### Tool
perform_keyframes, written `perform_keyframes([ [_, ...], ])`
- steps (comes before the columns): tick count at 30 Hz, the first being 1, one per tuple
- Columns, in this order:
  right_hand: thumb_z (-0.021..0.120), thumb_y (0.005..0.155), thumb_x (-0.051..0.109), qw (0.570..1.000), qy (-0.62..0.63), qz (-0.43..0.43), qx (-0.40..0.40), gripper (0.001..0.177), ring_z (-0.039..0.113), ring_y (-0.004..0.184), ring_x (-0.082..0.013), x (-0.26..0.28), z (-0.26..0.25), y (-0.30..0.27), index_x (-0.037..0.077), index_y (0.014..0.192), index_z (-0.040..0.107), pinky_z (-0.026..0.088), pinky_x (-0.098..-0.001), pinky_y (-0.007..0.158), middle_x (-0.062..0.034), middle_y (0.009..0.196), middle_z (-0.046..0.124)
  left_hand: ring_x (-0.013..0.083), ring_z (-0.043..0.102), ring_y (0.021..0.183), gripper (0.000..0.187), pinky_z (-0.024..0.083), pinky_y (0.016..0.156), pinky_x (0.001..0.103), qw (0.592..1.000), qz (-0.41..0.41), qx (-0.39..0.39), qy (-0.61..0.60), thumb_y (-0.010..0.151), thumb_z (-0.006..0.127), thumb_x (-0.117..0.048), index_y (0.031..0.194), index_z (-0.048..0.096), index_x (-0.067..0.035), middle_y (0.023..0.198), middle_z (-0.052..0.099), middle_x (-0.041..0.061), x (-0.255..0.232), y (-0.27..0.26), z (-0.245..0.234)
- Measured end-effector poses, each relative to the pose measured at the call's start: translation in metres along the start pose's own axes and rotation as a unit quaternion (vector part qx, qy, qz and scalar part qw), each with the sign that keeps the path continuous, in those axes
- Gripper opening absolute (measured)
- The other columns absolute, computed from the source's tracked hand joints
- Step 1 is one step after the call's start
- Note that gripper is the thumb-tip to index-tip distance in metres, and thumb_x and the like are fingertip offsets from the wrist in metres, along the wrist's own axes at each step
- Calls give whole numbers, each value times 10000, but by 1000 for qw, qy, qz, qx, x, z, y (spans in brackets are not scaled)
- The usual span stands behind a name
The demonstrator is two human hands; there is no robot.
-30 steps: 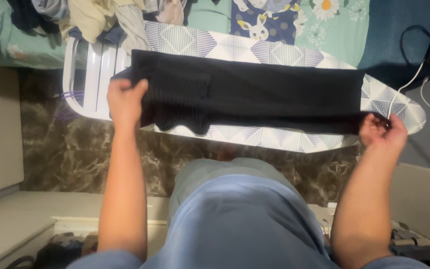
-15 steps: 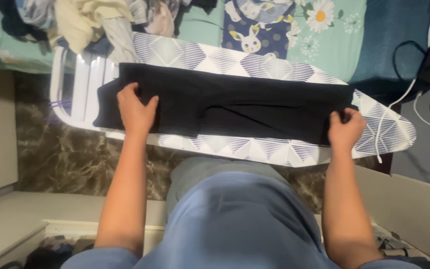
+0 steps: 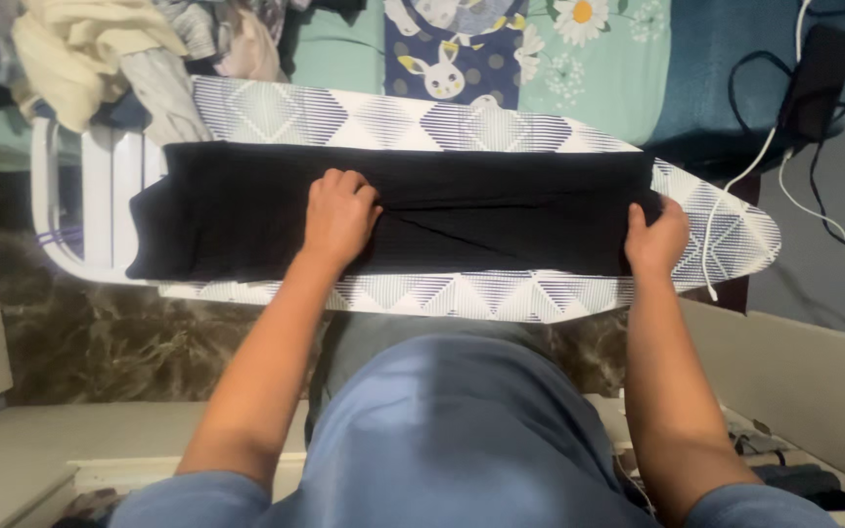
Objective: The person picks up a black shirt from a pile on a bed, removes a hanger, and spreads the shirt out on an ironing board. They fold the sleeves and the body of the shirt into a square, button the top button, and place the folded garment on the bed.
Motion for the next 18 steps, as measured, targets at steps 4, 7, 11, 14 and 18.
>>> perform_keyframes([
  [4,754,1056,353,984,6,121,129,438,638,1065,-416,-2,-24,14,-69,1131,662,495,-442,975,-262,1127,672,312,617,902,92,481,794,452,998,22,33,-53,824,815,-131,871,747,-90,915,693,61,9,11,-14],
  [7,775,1022,211,974,201,23,99,364,597,1121,-409,11,-52,10,-123,1082,644,472,-457,993,-246,1194,633,334,637,871,93,491,780,456,995,45,3,-86,853,784,-113,891,719,-59,900,697,93,3,13,-33],
  [11,745,834,156,736,667,105,56,245,714,1089,-158,11,-83,-11,8,1025,702,579,-328,967,-40,1130,744,360,655,886,81,510,811,468,988,1,67,-142,925,734,-96,962,703,-30,922,699,135,-2,8,-36],
  [14,759,988,105,741,656,109,95,231,680,1031,-215,-3,-75,-11,-21,1166,682,554,-337,982,-112,1134,706,371,680,909,93,527,820,468,987,-17,45,-153,942,706,-104,999,699,-30,964,722,147,-1,4,-36],
  [18,773,1093,171,904,396,139,80,290,502,749,-203,-31,-54,18,-78,1091,623,355,-376,666,-121,968,621,371,682,921,112,534,800,464,992,-41,10,-122,964,697,-111,1040,692,-29,982,721,158,8,7,-23],
])
Point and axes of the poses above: each hand's wrist, its own y-axis towards the middle knuckle, its own z-axis out of the palm, x = y × z, the point moved 4 cm from there along y, towards the middle knuckle
